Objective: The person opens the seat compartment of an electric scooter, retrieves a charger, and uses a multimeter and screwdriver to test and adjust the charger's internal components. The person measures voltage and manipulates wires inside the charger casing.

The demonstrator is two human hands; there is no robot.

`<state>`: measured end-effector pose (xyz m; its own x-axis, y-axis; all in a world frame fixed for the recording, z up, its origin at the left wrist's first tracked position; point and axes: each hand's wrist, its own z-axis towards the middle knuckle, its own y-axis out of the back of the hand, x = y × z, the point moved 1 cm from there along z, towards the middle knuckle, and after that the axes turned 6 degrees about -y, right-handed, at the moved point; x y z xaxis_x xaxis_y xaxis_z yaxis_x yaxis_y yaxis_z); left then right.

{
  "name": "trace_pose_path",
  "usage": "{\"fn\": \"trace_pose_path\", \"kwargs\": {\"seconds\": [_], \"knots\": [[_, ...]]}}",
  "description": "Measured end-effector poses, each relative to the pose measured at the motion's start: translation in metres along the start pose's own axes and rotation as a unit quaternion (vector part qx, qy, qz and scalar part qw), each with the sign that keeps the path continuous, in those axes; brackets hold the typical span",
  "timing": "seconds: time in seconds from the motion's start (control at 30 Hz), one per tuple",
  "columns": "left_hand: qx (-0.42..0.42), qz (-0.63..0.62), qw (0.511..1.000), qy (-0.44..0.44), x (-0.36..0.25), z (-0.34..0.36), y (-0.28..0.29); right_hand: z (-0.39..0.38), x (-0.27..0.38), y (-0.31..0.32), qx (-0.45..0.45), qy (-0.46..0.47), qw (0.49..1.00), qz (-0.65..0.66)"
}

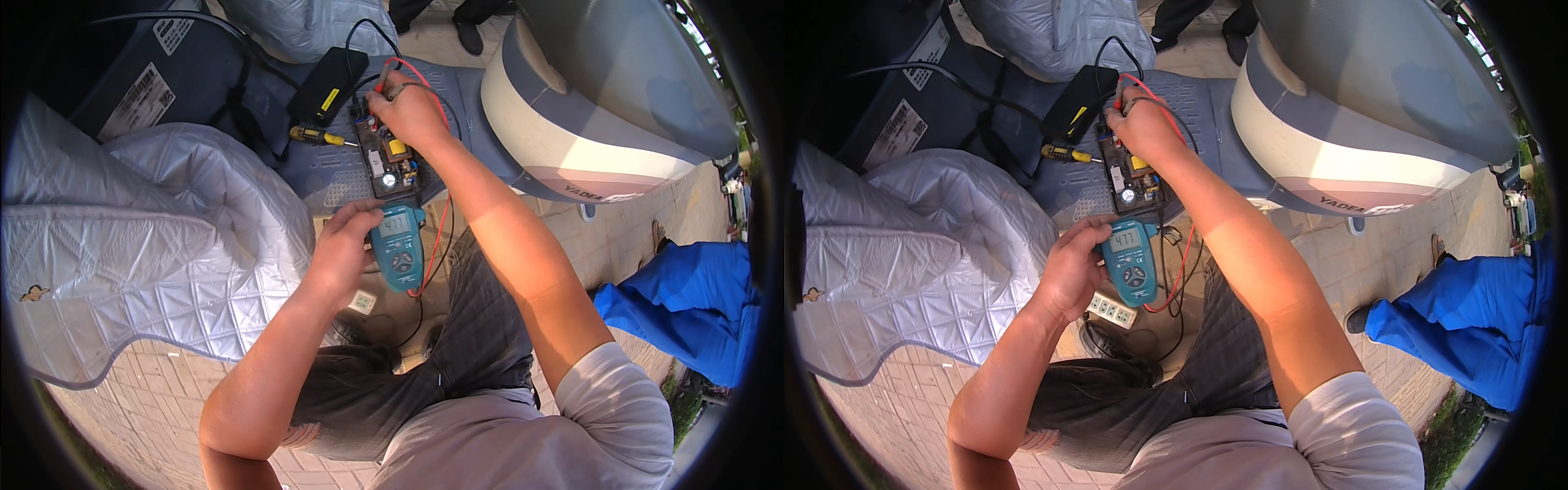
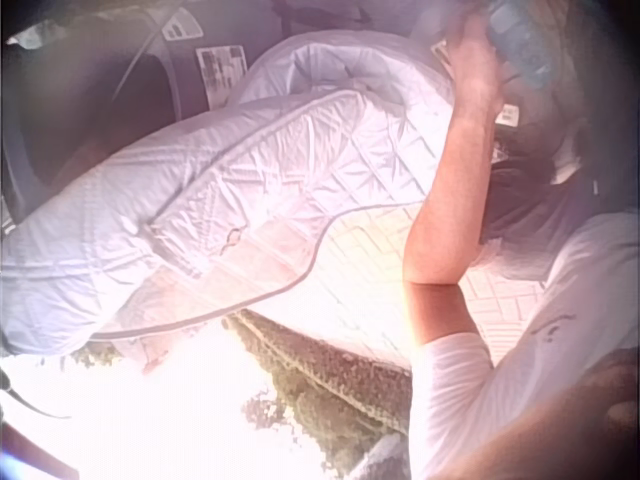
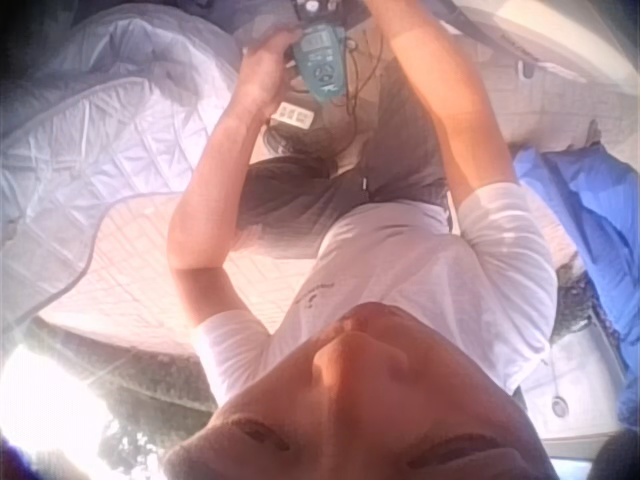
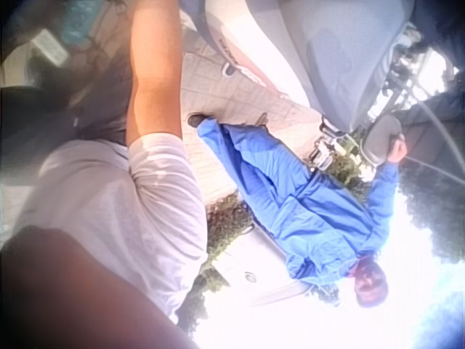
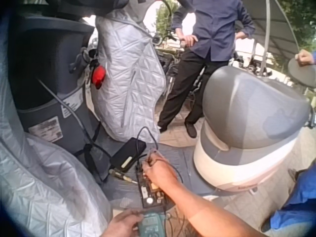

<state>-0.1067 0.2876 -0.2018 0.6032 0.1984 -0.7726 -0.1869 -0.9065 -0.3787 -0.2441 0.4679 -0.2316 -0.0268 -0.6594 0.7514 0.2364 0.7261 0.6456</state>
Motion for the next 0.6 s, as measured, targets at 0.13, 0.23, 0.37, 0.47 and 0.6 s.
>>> {"fn": "trace_pose_path", "kwargs": {"seconds": [0.13,0.23,0.37,0.47,0.6], "knots": [[0.004,-0.001,1.000,-0.001,0.0017,-0.0005,0.0033,0.0012,-0.0020,-0.0009,-0.004,0.001,1.000,-0.004],[0.003,-0.003,1.000,-0.003,0.0010,-0.0008,0.0035,0.0007,-0.0014,-0.0011,-0.003,-0.001,1.000,-0.003],[0.001,0.006,1.000,-0.005,0.0014,-0.0008,0.0029,0.0002,0.0020,0.0002,0.004,-0.009,1.000,-0.001],[0.000,0.004,1.000,-0.003,0.0025,-0.0007,0.0037,-0.0016,0.0016,0.0014,0.000,-0.004,1.000,-0.011],[-0.001,-0.001,1.000,-0.005,0.0008,-0.0012,0.0026,-0.0014,0.0031,0.0019,-0.002,-0.001,1.000,-0.019]]}}
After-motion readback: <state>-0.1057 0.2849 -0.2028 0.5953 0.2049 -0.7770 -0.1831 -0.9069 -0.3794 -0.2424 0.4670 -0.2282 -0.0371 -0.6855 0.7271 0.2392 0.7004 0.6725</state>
